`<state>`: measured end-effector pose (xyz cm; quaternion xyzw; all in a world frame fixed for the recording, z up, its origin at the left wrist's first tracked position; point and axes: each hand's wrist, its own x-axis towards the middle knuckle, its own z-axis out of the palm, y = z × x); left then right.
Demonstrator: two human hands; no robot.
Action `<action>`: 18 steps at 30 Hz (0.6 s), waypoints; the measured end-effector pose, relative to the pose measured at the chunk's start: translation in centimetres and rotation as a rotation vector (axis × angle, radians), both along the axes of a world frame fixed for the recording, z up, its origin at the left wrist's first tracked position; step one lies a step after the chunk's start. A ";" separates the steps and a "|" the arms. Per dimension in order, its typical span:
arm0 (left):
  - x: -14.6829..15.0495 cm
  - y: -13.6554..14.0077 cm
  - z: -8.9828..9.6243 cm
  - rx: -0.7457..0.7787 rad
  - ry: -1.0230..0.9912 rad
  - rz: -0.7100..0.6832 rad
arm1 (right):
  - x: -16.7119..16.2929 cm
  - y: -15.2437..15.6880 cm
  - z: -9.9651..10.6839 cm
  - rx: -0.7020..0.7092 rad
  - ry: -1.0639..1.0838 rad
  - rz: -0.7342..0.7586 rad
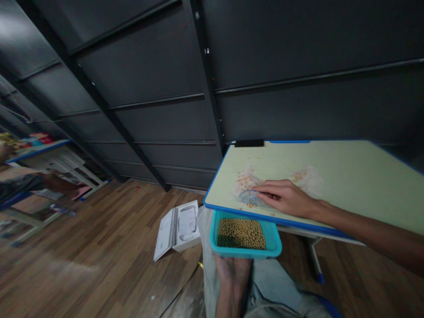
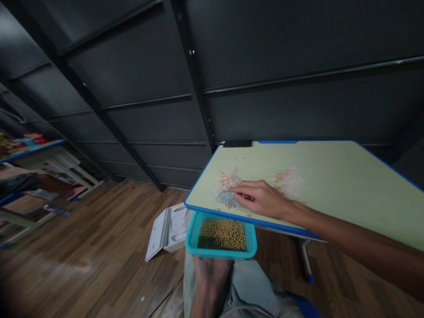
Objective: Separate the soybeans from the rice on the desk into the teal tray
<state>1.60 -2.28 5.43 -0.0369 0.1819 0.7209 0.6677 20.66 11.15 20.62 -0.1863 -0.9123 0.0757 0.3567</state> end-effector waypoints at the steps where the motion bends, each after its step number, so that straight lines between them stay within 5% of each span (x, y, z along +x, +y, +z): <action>1: 0.0 0.0 0.0 0.015 0.002 -0.007 | 0.0 0.0 0.0 -0.002 -0.004 0.008; 18: 0.0 0.2 -0.2 -0.017 0.057 0.002 | 0.1 -0.1 0.0 -0.023 -0.020 -0.026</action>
